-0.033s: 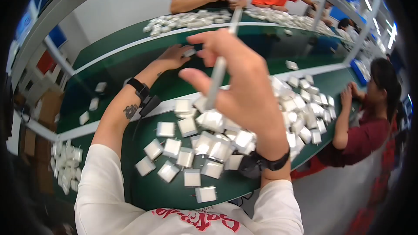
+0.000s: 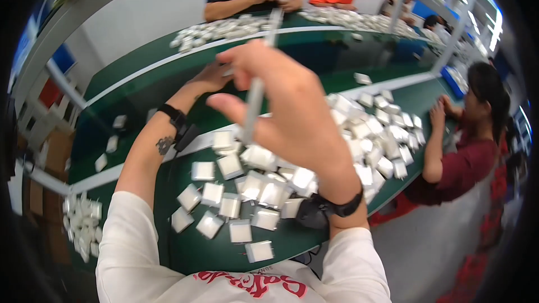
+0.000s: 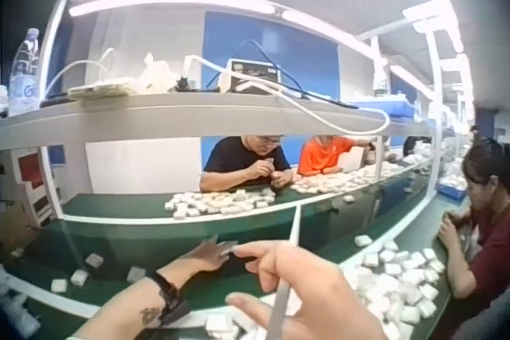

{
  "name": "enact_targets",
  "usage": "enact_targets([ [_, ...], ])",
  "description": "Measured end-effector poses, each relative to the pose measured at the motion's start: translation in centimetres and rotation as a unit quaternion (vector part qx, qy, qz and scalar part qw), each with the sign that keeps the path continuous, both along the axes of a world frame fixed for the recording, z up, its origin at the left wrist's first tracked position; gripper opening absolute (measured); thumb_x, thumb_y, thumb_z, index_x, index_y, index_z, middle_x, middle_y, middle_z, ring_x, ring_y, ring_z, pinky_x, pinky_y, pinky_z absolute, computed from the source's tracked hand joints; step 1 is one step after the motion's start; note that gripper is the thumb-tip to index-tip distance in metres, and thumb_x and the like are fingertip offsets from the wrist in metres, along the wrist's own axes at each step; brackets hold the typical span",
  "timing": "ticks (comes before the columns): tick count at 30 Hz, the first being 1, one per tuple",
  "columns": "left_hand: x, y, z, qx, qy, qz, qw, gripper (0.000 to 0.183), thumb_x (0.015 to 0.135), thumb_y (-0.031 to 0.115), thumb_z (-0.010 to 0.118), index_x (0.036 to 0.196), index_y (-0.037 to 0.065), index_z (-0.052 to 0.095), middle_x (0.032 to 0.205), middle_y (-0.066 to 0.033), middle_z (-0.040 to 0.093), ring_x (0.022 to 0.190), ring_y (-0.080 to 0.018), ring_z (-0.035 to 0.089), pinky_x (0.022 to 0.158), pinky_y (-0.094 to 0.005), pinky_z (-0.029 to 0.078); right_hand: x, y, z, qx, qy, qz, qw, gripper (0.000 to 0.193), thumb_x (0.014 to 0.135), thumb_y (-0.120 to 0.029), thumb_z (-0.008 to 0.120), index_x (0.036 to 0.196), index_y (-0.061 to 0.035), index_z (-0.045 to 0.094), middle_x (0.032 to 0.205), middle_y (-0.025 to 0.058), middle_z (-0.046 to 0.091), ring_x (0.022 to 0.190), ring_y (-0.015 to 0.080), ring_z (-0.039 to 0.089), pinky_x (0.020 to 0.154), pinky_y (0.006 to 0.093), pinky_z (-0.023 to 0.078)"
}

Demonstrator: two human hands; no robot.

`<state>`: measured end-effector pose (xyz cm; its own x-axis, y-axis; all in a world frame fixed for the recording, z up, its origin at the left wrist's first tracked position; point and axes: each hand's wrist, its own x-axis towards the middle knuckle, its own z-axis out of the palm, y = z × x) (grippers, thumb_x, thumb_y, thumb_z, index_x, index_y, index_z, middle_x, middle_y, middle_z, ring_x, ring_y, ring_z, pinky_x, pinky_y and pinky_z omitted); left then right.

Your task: Inspecting and assembling small white rectangular electronic components or housings on a factory assembly line using tweezers.

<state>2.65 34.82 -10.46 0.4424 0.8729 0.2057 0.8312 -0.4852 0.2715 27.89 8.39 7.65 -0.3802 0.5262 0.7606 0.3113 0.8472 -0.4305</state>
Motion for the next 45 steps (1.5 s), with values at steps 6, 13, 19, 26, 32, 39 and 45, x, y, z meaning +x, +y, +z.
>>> enact_targets([
  [6, 10.0, 0.8, -1.4, 0.099, -0.015, -0.092, 0.991, 0.056, 0.096, 0.023, 0.058, 0.148, 0.011, 0.038, 0.139, -0.0251, 0.05, 0.134, -0.0347, 0.045, 0.11, -0.0502, 0.037, 0.7, 0.7, -0.8, 0.059, 0.0, -0.006, 0.998, 0.033, 0.077, -0.015, 0.079, 0.096, -0.0039, 0.055, 0.082, 0.0067, 0.059, 0.077, 0.0299, 0.061, 0.071, 0.0382, 0.049],
  [13, 3.8, -6.7, 6.4, -0.076, -0.274, -0.038, 0.958, 0.051, 0.097, 0.019, 0.058, 0.144, 0.006, 0.041, 0.132, -0.0225, 0.055, 0.125, -0.0299, 0.054, 0.104, -0.0451, 0.045, 0.4, -0.4, -0.9, 0.071, -0.004, -0.005, 0.997, 0.031, 0.079, -0.018, 0.078, 0.092, -0.0071, 0.052, 0.08, 0.0045, 0.057, 0.074, 0.0284, 0.057, 0.065, 0.0406, 0.045],
  [19, -1.7, -21.1, 10.4, -0.103, -0.549, -0.04, 0.828, 0.045, 0.097, 0.01, 0.059, 0.137, -0.001, 0.043, 0.121, -0.0171, 0.062, 0.107, -0.0199, 0.065, 0.092, -0.0339, 0.055, -2.0, -0.3, -1.9, 0.09, -0.01, 0.001, 0.996, 0.037, 0.077, -0.021, 0.081, 0.094, -0.0076, 0.051, 0.08, 0.0037, 0.056, 0.08, 0.0276, 0.056, 0.066, 0.041, 0.046],
  [26, 0.4, -31.8, 13.1, -0.063, -0.578, -0.091, 0.808, 0.067, 0.089, -0.004, 0.063, 0.149, 0.002, 0.033, 0.122, -0.017, 0.057, 0.115, -0.0215, 0.059, 0.095, -0.0323, 0.05, -3.7, -0.8, -2.7, 0.11, -0.074, 0.059, 0.989, 0.049, 0.066, -0.02, 0.087, 0.096, -0.0056, 0.051, 0.106, 0.0088, 0.061, 0.087, 0.0275, 0.059, 0.07, 0.0377, 0.051],
  [32, -0.7, -33.4, 13.4, -0.077, -0.541, -0.106, 0.831, 0.068, 0.084, -0.001, 0.072, 0.145, 0.005, 0.041, 0.119, -0.0124, 0.057, 0.114, -0.0199, 0.059, 0.097, -0.0353, 0.053, -5.4, -1.0, -3.6, 0.082, -0.01, 0.133, 0.988, 0.043, 0.067, -0.008, 0.085, 0.085, -0.0058, 0.046, 0.116, 0.0128, 0.063, 0.076, 0.0251, 0.061, 0.065, 0.0322, 0.053],
  [39, -2.3, -32.8, 14.0, 0.071, -0.394, -0.114, 0.909, 0.075, 0.07, 0.005, 0.086, 0.137, 0.003, 0.051, 0.139, -0.012, 0.049, 0.12, -0.0228, 0.056, 0.1, -0.0383, 0.052, -4.8, -0.2, -3.9, 0.071, -0.015, 0.161, 0.984, 0.044, 0.068, -0.008, 0.086, 0.08, -0.0071, 0.043, 0.131, 0.0212, 0.059, 0.09, 0.0275, 0.067, 0.065, 0.0311, 0.053],
  [45, -2.6, -32.1, 13.4, -0.032, -0.465, -0.079, 0.881, 0.057, 0.074, 0.013, 0.085, 0.124, 0.0, 0.059, 0.105, -0.0088, 0.068, 0.095, -0.0146, 0.066, 0.087, -0.0288, 0.054, -5.1, -0.8, -3.5, 0.052, -0.05, 0.181, 0.981, 0.051, 0.073, -0.011, 0.086, 0.085, -0.0095, 0.037, 0.134, 0.0302, 0.054, 0.112, 0.0348, 0.064, 0.087, 0.0409, 0.055],
])
